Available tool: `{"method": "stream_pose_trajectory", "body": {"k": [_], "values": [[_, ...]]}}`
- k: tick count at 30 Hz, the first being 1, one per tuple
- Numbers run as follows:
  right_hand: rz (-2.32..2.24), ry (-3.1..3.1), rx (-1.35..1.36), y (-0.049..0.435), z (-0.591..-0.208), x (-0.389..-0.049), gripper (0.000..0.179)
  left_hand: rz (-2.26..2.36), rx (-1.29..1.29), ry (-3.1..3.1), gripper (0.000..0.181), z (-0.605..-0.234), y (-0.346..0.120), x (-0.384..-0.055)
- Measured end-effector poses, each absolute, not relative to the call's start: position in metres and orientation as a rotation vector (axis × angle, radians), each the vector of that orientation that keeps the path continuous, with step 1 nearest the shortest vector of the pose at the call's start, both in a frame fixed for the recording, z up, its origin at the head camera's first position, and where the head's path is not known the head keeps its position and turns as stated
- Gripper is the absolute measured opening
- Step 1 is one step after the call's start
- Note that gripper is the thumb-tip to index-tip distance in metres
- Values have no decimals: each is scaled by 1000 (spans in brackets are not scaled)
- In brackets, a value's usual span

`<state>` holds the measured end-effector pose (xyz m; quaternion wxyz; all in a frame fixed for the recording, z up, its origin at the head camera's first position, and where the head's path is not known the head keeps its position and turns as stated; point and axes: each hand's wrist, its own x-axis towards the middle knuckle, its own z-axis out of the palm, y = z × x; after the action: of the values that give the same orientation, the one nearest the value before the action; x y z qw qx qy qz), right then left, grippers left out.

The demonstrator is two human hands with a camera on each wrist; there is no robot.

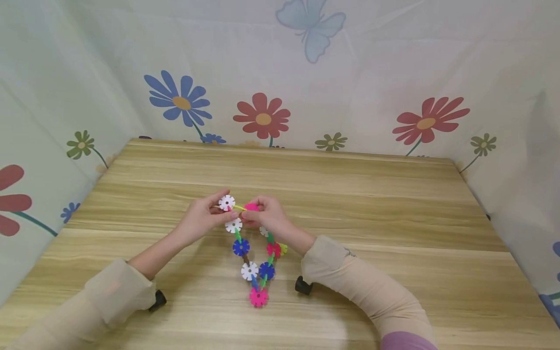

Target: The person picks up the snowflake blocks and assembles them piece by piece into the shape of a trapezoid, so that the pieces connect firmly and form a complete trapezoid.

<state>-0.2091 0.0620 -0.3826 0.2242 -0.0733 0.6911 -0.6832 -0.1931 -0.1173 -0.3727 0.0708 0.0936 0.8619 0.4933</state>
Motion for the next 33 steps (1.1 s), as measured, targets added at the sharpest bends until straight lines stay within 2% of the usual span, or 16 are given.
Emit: {"method": "stream_pose_trajectory", "body": {"k": [6, 13, 20, 28, 33], "values": [[-1773, 2011, -318, 65, -385, -207, 20, 1506, 327, 2563, 75, -371, -114, -192], [-1698, 2170, -482, 68, -385, -205, 20, 1484, 431, 2561, 72, -373, -112, -191], [-1741, 2205, -510, 71, -386, -204, 19, 1469, 502, 2538, 72, -372, -110, -192], [-1699, 2161, -550, 74, -384, -206, 21, 1411, 510, 2521, 62, -371, -108, -193], [-1635, 2129, -577, 78, -384, -209, 29, 1358, 478, 2523, 59, -369, -110, -197]]}}
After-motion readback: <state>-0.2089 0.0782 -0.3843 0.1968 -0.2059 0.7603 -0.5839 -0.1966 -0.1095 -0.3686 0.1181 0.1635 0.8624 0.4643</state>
